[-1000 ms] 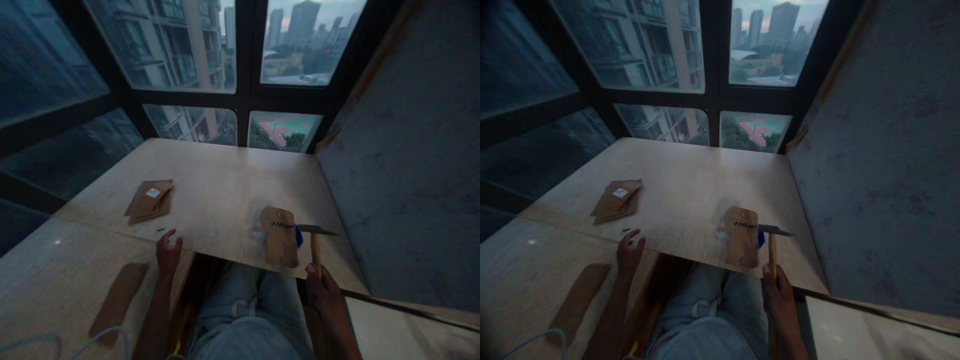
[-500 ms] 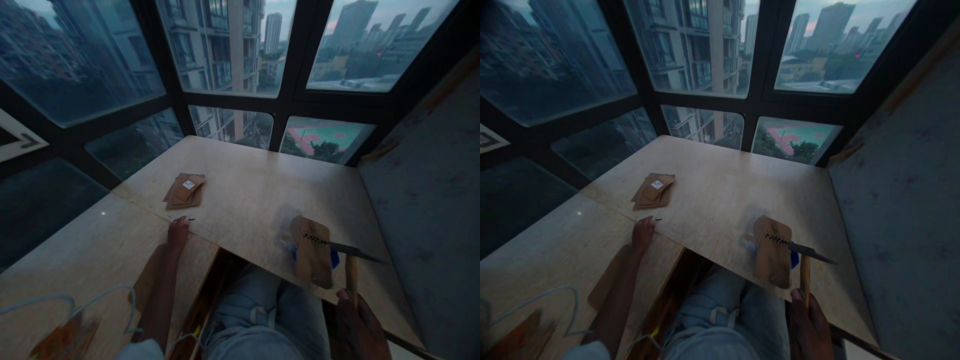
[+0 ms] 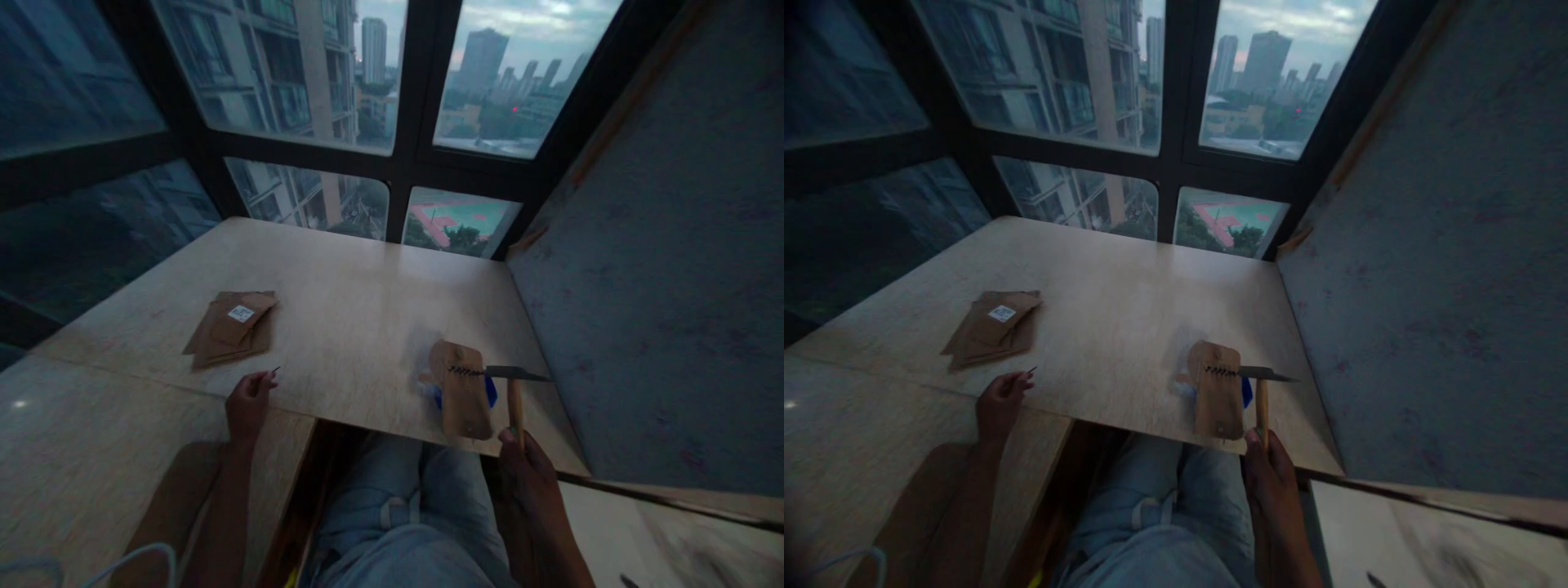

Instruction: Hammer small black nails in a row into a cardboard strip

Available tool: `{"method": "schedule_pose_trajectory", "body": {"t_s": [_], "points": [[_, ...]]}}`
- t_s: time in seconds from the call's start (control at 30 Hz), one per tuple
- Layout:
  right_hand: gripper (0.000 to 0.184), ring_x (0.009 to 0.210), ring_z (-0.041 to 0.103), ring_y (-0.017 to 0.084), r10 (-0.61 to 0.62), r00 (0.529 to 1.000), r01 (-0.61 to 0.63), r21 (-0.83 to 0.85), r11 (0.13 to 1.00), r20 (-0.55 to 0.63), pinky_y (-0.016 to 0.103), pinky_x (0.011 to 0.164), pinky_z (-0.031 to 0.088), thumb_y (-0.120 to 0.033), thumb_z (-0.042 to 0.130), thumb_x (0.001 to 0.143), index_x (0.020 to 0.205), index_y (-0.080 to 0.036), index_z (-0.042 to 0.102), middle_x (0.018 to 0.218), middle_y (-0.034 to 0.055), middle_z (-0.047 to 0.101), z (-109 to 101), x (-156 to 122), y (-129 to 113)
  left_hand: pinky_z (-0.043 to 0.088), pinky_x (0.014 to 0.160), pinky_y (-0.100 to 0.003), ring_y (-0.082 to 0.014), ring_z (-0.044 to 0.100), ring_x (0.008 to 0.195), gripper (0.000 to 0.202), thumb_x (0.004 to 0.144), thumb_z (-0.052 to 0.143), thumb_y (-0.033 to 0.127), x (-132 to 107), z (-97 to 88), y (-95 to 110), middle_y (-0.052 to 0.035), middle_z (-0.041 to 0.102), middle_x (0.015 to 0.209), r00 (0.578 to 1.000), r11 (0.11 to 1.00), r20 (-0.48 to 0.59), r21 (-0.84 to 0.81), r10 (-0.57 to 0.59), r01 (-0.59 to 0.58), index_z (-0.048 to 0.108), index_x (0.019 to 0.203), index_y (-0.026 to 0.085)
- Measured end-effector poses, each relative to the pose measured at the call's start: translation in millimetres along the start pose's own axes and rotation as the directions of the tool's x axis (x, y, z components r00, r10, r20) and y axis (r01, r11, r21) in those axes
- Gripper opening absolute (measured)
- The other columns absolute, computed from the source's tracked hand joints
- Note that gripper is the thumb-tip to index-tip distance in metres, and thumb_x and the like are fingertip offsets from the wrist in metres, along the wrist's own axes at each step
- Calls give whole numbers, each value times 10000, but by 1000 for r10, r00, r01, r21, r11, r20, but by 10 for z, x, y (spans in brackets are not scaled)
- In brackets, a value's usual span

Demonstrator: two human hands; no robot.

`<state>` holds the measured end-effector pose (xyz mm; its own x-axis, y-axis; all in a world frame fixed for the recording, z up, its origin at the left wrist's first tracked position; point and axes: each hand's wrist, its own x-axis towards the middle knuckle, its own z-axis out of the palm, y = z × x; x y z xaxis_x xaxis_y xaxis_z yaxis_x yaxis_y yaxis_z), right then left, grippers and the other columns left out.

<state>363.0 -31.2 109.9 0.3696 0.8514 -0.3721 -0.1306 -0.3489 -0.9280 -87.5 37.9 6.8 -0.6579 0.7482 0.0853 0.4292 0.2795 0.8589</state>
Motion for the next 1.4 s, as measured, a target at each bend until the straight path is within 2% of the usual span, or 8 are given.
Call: {"method": "schedule_pose_trajectory", "body": {"t_s": [0.13, 0.27, 0.5, 0.63, 0.7, 0.9, 1.17, 1.4], "points": [[488, 359, 232, 44, -26, 999, 27, -38, 999, 24, 135, 302, 188, -664, 688, 762, 771, -239, 449, 496, -127, 297, -32, 76, 2, 550, 602, -302, -235, 735, 731, 368, 689, 744, 437, -255, 329, 412, -96, 760, 829, 992, 897, 98, -427, -78, 112, 668, 892, 139], [482, 335, 240, 45, -8, 998, 10, -40, 999, 61, 140, 292, 185, -658, 659, 795, 747, -247, 412, 468, -130, 313, -82, 99, 39, 557, 641, -282, -205, 737, 740, 354, 625, 806, 363, -461, 689, 867, -83, 767, 826, 942, 728, 302, -612, -146, 309, 671, 865, 140], [455, 357, 251, 45, 35, 999, -34, -31, 999, 41, 147, 319, 163, -648, 640, 823, 784, -243, 436, 497, -122, 331, -166, 50, 135, 526, 620, -241, -194, 740, 763, 364, 532, 863, 287, -719, 1170, 1421, -65, 768, 846, 763, 475, 639, -644, -96, 600, 662, 807, 158], [475, 380, 262, 52, 29, 999, -27, -50, 998, 37, 153, 328, 183, -665, 641, 815, 767, -238, 438, 505, -118, 320, -194, -2, 130, 508, 594, -234, -179, 730, 715, 333, 557, 850, 296, -898, 1432, 1613, -45, 751, 787, 671, 477, 740, -576, -40, 664, 658, 794, 162], [486, 386, 271, 57, 27, 999, -25, -54, 998, 38, 160, 333, 203, -671, 637, 814, 750, -238, 427, 506, -115, 324, -207, -21, 137, 507, 588, -239, -168, 720, 689, 332, 586, 841, 322, -999, 1582, 1696, -55, 748, 787, 675, 547, 737, -556, -22, 625, 669, 816, 156], [415, 385, 263, 69, 39, 995, -37, -20, 999, 91, 174, 339, 209, -624, 607, 864, 806, -250, 439, 524, -117, 321, -271, 21, 301, 507, 524, -244, -187, 707, 666, 279, 675, 773, 381, -1215, 1987, 1855, -64, 738, 730, 797, 774, 593, -556, 115, 302, 688, 827, 163], [358, 513, 402, 115, -178, 982, 153, -302, 941, -57, 213, 454, 339, -573, 605, 862, 821, -223, 543, 595, -67, 416, -251, 239, 496, 582, 742, -322, -200, 729, 794, 247, 723, 742, 379, -1280, 2140, 1793, -67, 749, 850, 799, 791, 554, -586, 234, 175, 689, 873, 189], [395, 424, 372, 91, -130, 979, 96, -206, 974, -159, 205, 369, 295, -586, 666, 784, 817, -227, 503, 571, -83, 434, -168, 469, 577, 565, 795, -332, -207, 716, 845, 248, 745, 736, 382, -1272, 2114, 1721, -82, 757, 906, 831, 849, 498, -525, 247, 62, 708, 898, 188]]}}
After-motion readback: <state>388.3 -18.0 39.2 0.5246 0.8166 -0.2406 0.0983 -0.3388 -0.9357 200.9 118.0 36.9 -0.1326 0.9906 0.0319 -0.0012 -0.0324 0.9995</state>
